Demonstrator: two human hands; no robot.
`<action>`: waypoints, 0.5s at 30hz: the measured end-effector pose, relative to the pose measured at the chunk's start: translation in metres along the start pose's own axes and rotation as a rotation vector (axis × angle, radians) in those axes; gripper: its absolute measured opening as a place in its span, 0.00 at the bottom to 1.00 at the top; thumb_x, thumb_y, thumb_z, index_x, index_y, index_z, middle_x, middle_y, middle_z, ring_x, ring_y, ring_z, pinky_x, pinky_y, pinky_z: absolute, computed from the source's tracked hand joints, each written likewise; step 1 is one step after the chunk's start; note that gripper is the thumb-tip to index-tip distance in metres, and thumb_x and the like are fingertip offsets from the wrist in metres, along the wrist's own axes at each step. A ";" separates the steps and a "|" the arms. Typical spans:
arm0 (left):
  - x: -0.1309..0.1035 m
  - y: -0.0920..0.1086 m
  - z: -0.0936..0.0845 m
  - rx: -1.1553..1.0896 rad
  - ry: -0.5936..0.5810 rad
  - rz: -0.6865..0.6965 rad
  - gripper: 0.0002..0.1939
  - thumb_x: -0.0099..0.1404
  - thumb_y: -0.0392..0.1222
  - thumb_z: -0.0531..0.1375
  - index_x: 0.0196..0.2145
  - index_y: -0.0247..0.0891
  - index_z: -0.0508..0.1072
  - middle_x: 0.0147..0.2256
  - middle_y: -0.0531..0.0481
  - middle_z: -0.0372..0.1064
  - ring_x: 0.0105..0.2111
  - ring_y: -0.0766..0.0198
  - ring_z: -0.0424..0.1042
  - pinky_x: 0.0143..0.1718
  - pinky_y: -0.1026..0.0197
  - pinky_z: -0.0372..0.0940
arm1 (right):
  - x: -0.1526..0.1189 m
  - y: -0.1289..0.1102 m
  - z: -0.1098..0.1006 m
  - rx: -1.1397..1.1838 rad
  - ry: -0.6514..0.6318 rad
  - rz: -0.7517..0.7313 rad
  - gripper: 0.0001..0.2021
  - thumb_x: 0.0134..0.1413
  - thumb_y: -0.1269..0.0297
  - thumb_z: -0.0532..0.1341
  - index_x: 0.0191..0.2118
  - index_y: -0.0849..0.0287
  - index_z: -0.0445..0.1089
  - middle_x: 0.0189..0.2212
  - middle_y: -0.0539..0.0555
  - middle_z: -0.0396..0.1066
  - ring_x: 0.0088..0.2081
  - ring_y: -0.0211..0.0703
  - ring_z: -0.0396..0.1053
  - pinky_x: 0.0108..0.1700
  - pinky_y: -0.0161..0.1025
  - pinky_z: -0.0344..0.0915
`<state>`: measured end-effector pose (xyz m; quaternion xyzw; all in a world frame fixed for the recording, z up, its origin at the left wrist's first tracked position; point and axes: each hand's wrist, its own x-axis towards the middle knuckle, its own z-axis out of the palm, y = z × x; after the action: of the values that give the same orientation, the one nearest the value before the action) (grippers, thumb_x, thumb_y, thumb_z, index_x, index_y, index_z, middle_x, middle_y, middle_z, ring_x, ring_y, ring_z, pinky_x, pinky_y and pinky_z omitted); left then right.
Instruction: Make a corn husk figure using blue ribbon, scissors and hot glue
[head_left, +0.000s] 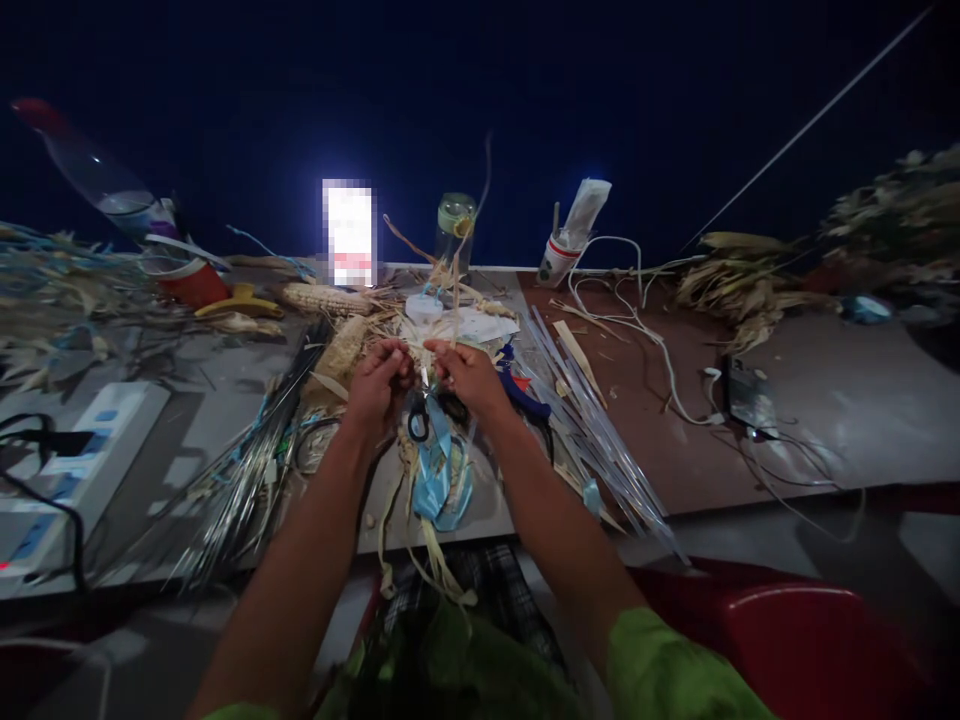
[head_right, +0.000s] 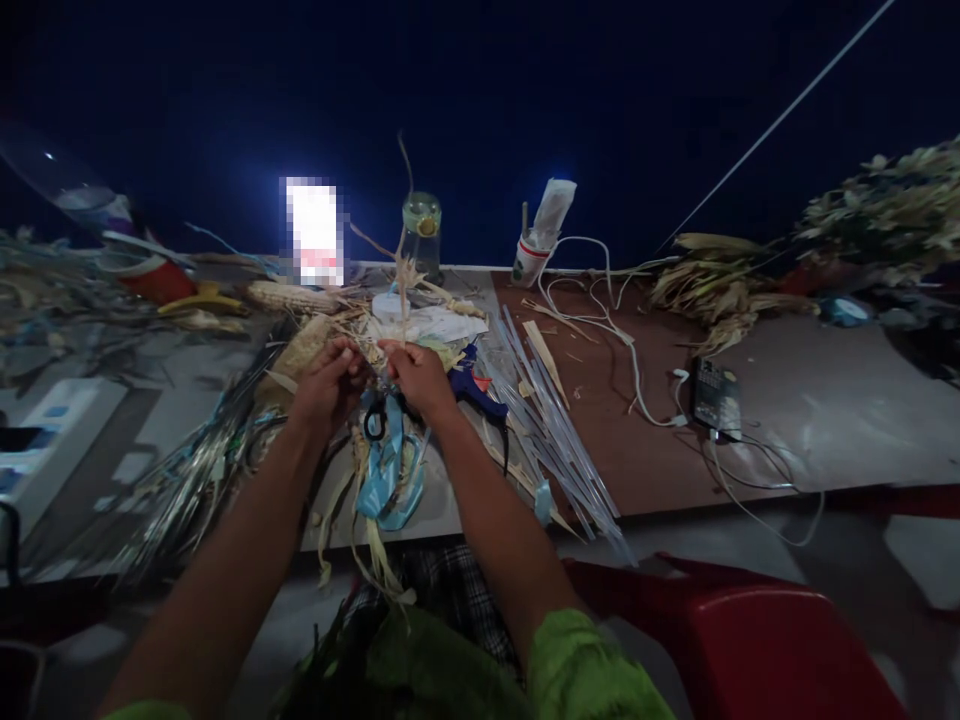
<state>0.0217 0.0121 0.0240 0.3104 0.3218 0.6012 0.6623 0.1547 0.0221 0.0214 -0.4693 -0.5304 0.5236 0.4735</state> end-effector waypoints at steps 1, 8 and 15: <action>-0.001 -0.002 0.002 0.015 -0.021 -0.022 0.08 0.53 0.38 0.63 0.29 0.36 0.66 0.18 0.58 0.55 0.17 0.75 0.56 0.21 0.71 0.57 | -0.001 -0.001 0.002 0.063 -0.023 0.014 0.18 0.53 0.52 0.54 0.40 0.59 0.73 0.20 0.46 0.62 0.20 0.31 0.56 0.25 0.32 0.56; -0.004 -0.014 0.004 0.150 0.007 -0.054 0.13 0.52 0.48 0.64 0.31 0.36 0.70 0.21 0.55 0.62 0.20 0.72 0.62 0.21 0.69 0.58 | -0.003 -0.003 0.007 0.319 -0.109 0.071 0.24 0.48 0.41 0.54 0.36 0.56 0.74 0.25 0.50 0.71 0.29 0.37 0.67 0.34 0.35 0.65; -0.005 -0.011 0.003 0.196 -0.022 -0.174 0.16 0.51 0.49 0.64 0.33 0.35 0.72 0.15 0.59 0.54 0.14 0.73 0.55 0.18 0.67 0.56 | 0.002 0.003 0.001 0.143 -0.008 0.062 0.20 0.51 0.47 0.55 0.38 0.56 0.74 0.24 0.49 0.69 0.28 0.36 0.65 0.35 0.35 0.63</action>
<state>0.0304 0.0066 0.0179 0.3510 0.3975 0.5039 0.6818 0.1534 0.0237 0.0185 -0.4485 -0.4787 0.5763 0.4874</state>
